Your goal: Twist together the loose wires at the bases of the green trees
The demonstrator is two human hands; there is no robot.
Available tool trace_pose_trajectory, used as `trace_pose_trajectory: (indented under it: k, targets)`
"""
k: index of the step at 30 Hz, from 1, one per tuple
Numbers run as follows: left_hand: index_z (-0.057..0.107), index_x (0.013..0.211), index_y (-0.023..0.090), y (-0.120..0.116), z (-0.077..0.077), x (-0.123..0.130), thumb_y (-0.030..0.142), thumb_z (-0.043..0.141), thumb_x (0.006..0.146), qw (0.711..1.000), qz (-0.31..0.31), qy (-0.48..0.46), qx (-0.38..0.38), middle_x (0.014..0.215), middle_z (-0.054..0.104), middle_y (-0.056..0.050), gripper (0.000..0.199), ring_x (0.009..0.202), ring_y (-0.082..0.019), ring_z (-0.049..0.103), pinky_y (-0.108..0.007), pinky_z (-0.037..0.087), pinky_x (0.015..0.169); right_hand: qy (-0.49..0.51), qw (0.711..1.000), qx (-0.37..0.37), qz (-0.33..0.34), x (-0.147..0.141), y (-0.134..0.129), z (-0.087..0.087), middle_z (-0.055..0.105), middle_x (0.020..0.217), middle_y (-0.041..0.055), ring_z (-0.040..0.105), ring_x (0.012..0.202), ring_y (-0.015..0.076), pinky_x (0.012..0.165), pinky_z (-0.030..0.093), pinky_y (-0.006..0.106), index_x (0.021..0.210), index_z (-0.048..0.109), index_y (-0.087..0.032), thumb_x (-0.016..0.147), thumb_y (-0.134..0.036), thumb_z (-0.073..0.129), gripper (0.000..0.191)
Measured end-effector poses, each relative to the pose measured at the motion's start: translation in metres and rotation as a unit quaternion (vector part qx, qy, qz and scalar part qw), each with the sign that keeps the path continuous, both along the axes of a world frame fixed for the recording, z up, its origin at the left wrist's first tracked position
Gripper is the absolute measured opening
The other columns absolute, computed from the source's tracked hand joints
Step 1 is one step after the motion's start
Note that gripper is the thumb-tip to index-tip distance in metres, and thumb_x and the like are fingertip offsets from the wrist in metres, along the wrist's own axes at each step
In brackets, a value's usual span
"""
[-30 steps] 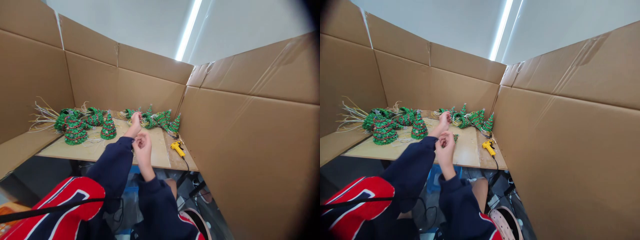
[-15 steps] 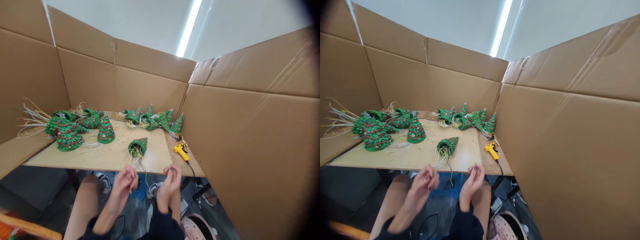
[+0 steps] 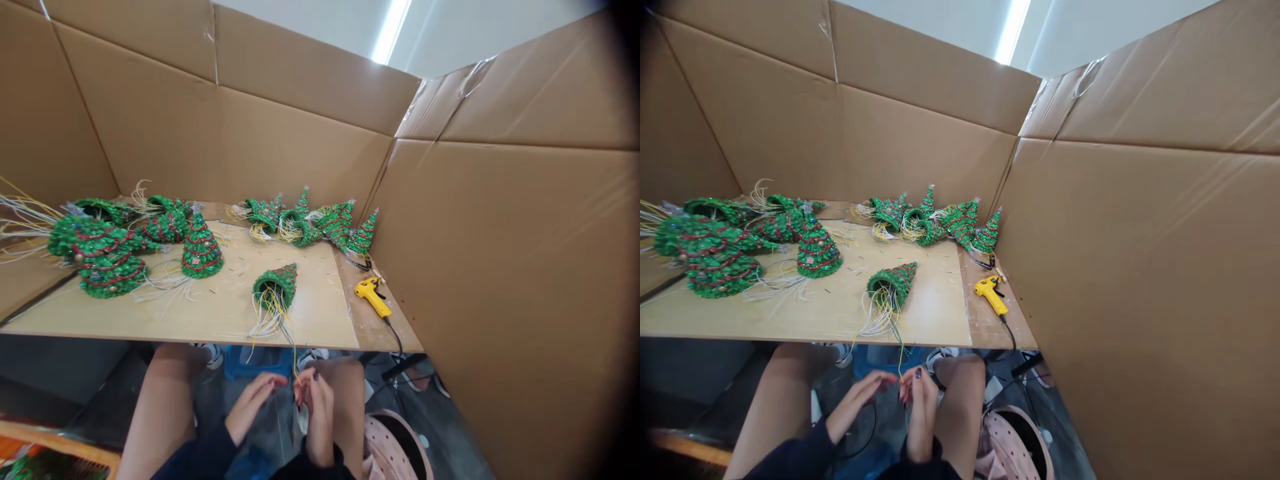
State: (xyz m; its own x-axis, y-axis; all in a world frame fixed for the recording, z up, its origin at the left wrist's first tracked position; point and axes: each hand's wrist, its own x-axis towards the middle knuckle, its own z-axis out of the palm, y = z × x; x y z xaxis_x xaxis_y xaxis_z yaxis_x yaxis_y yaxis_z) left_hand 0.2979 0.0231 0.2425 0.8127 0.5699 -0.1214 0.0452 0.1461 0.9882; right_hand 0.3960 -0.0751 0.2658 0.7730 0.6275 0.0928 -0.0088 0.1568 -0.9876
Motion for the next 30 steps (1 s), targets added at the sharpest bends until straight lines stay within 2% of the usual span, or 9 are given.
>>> trace_pose_trajectory:
  k: [1, 3, 5, 8, 12, 16, 24, 30]
  targets:
    - [0.073, 0.085, 0.022, 0.007, 0.018, 0.010, 0.057, 0.063, 0.072, 0.999, 0.031, -0.021, -0.035, 0.095, 0.068, -0.008, 0.039, 0.093, -0.024, 0.058, -0.029, 0.046, 0.078, -0.009, 0.999, -0.015, 0.027, 0.003, 0.003, 0.015, 0.045, 0.051, -0.0026, 0.040, 0.046, 0.0086, 0.046, 0.032, 0.020, 0.066, 0.055, -0.016, 0.085, -0.055, 0.048, 0.045]
    - [0.075, 0.081, 0.022, 0.014, 0.045, 0.027, 0.049, 0.071, 0.067, 0.995, 0.037, -0.044, -0.087, 0.093, 0.069, -0.009, 0.031, 0.090, -0.025, 0.059, -0.029, 0.046, 0.075, -0.025, 0.998, -0.037, 0.050, 0.003, 0.007, 0.034, 0.040, 0.049, -0.0045, 0.036, 0.045, 0.0077, 0.046, 0.030, 0.020, 0.064, 0.053, -0.016, 0.082, -0.051, 0.055, 0.039]
    - [0.075, 0.074, 0.021, 0.011, 0.057, 0.035, 0.040, 0.076, 0.064, 0.989, 0.048, -0.081, -0.113, 0.086, 0.069, -0.009, 0.022, 0.090, -0.025, 0.060, -0.029, 0.046, 0.078, -0.040, 0.997, -0.045, 0.050, -0.003, 0.008, 0.038, 0.039, 0.050, -0.0050, 0.036, 0.045, 0.0079, 0.045, 0.029, 0.020, 0.067, 0.054, -0.016, 0.080, -0.048, 0.058, 0.035]
    - [0.074, 0.076, 0.019, -0.001, 0.056, 0.033, 0.035, 0.079, 0.062, 0.982, 0.086, -0.104, -0.133, 0.083, 0.068, -0.008, 0.021, 0.088, -0.024, 0.061, -0.027, 0.047, 0.079, -0.052, 0.997, -0.054, 0.036, -0.012, 0.006, 0.033, 0.045, 0.052, -0.0033, 0.041, 0.047, 0.0097, 0.046, 0.034, 0.020, 0.071, 0.057, -0.016, 0.082, -0.045, 0.057, 0.031]
    - [0.071, 0.081, 0.020, -0.015, 0.044, 0.025, 0.035, 0.081, 0.060, 0.964, 0.178, -0.115, -0.162, 0.082, 0.065, -0.004, 0.028, 0.078, -0.018, 0.060, -0.023, 0.048, 0.070, -0.116, 0.990, -0.076, -0.007, -0.021, 0.005, 0.031, 0.058, 0.070, 0.0022, 0.056, 0.066, 0.0149, 0.059, 0.044, 0.023, 0.074, 0.057, -0.017, 0.084, -0.032, 0.054, 0.018]
    - [0.069, 0.073, 0.017, -0.026, 0.038, 0.024, 0.038, 0.080, 0.061, 0.948, 0.203, -0.122, -0.211, 0.077, 0.063, -0.003, 0.027, 0.075, -0.016, 0.059, -0.021, 0.048, 0.070, -0.182, 0.980, -0.065, -0.038, -0.028, 0.007, 0.034, 0.059, 0.080, 0.0025, 0.058, 0.079, 0.0158, 0.072, 0.047, 0.026, 0.078, 0.055, -0.019, 0.086, -0.022, 0.049, 0.011]
    - [0.063, 0.070, 0.017, -0.041, 0.054, 0.032, 0.033, 0.085, 0.053, 0.870, 0.233, -0.180, -0.395, 0.072, 0.062, -0.001, 0.032, 0.066, -0.013, 0.060, -0.023, 0.049, 0.063, -0.123, 0.991, -0.052, -0.003, -0.027, 0.004, 0.032, 0.053, 0.096, 0.0064, 0.057, 0.094, 0.0184, 0.082, 0.046, 0.030, 0.072, 0.054, -0.018, 0.086, -0.027, 0.054, 0.016]
    - [0.059, 0.070, 0.018, -0.046, 0.060, 0.035, 0.031, 0.086, 0.052, 0.862, 0.241, -0.189, -0.403, 0.072, 0.063, 0.000, 0.035, 0.072, -0.014, 0.062, -0.023, 0.050, 0.068, -0.119, 0.992, -0.033, 0.033, -0.016, 0.000, 0.036, 0.049, 0.095, 0.0067, 0.055, 0.097, 0.0201, 0.086, 0.045, 0.033, 0.071, 0.056, -0.018, 0.084, -0.029, 0.056, 0.017]
